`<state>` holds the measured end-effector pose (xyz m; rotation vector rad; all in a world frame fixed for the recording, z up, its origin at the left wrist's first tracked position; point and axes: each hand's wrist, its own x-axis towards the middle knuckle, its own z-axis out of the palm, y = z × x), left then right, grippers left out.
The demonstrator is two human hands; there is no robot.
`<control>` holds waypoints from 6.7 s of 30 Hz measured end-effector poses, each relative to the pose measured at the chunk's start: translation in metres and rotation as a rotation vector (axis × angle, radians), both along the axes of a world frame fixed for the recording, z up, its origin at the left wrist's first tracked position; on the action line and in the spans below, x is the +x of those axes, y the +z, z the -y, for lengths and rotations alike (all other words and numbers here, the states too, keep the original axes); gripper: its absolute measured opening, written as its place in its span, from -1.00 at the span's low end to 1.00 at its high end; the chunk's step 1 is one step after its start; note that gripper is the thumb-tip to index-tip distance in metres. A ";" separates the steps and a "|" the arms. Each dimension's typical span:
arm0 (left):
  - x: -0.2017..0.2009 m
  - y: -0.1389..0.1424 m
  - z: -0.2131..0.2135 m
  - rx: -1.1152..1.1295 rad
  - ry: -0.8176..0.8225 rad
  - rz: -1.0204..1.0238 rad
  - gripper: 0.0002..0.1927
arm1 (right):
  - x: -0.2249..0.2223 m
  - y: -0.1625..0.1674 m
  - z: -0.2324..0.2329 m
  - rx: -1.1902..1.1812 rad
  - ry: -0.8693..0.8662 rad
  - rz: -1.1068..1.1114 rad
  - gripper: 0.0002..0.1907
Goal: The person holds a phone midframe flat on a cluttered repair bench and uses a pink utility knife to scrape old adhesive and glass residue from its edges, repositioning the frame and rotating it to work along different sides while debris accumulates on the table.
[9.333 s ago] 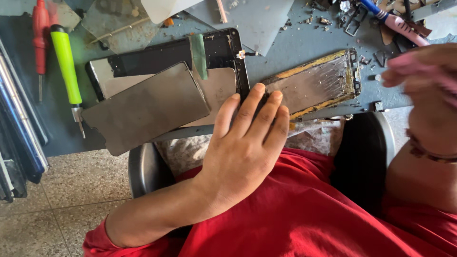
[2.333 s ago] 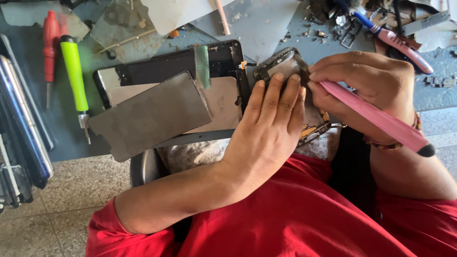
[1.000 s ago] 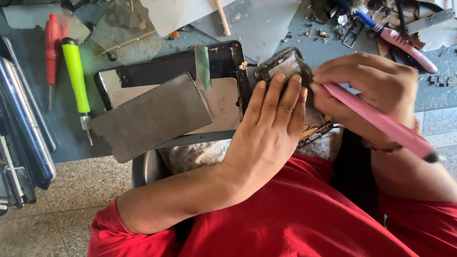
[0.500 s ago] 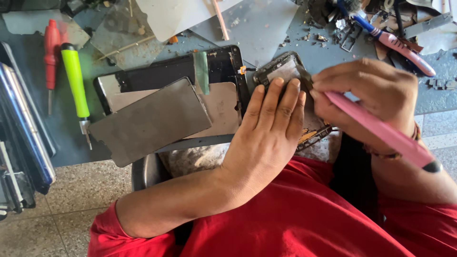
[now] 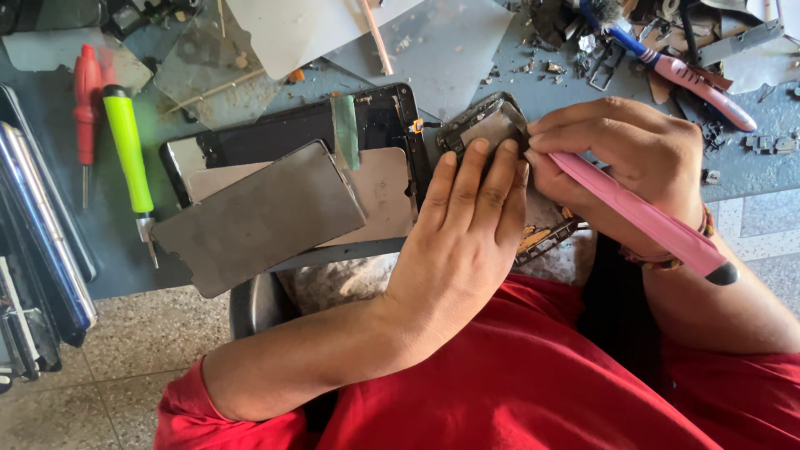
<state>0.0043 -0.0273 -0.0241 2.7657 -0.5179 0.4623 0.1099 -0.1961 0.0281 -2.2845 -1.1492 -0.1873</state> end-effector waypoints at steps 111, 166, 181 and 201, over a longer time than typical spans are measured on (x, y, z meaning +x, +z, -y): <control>-0.001 0.002 -0.002 0.042 -0.003 0.002 -0.53 | -0.021 -0.011 0.013 0.024 -0.078 0.189 -0.82; -0.001 0.003 -0.001 0.073 -0.003 -0.017 -0.52 | -0.012 0.011 -0.003 -0.074 -0.039 0.009 -0.82; 0.000 0.002 0.000 0.036 0.002 -0.034 -0.52 | -0.006 0.000 0.007 0.005 0.025 -0.004 -0.84; -0.001 0.001 0.000 0.049 0.007 -0.008 -0.54 | -0.002 -0.007 0.010 0.013 0.015 -0.023 -0.85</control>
